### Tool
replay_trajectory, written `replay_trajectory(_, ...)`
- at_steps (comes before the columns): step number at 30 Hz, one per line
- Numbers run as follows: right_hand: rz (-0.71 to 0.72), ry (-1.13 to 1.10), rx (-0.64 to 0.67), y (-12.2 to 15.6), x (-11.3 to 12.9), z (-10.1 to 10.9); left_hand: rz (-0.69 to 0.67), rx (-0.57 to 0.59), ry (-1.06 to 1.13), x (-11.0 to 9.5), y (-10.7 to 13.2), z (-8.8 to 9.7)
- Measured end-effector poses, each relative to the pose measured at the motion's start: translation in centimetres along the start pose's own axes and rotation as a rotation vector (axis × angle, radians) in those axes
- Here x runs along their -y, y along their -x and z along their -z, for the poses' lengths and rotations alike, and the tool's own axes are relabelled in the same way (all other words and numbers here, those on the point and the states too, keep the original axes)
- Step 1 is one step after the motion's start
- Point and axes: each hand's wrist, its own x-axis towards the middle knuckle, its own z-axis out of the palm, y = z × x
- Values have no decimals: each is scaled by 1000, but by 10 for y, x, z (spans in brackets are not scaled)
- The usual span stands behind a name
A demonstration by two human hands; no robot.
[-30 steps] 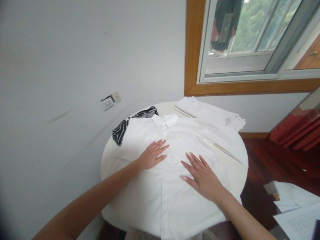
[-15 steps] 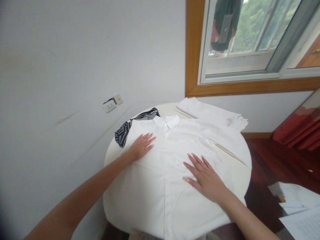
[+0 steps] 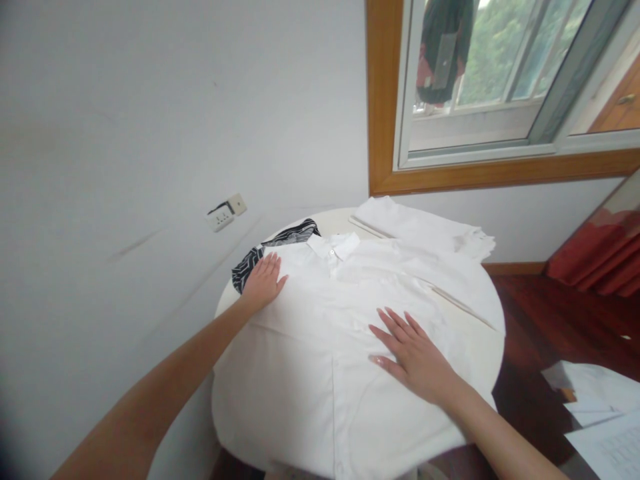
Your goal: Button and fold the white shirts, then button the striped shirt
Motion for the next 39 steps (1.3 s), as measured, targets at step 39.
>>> replay_trajectory(39, -218, -42, 60, 59, 7, 35, -333, 120, 386, -149, 22, 22)
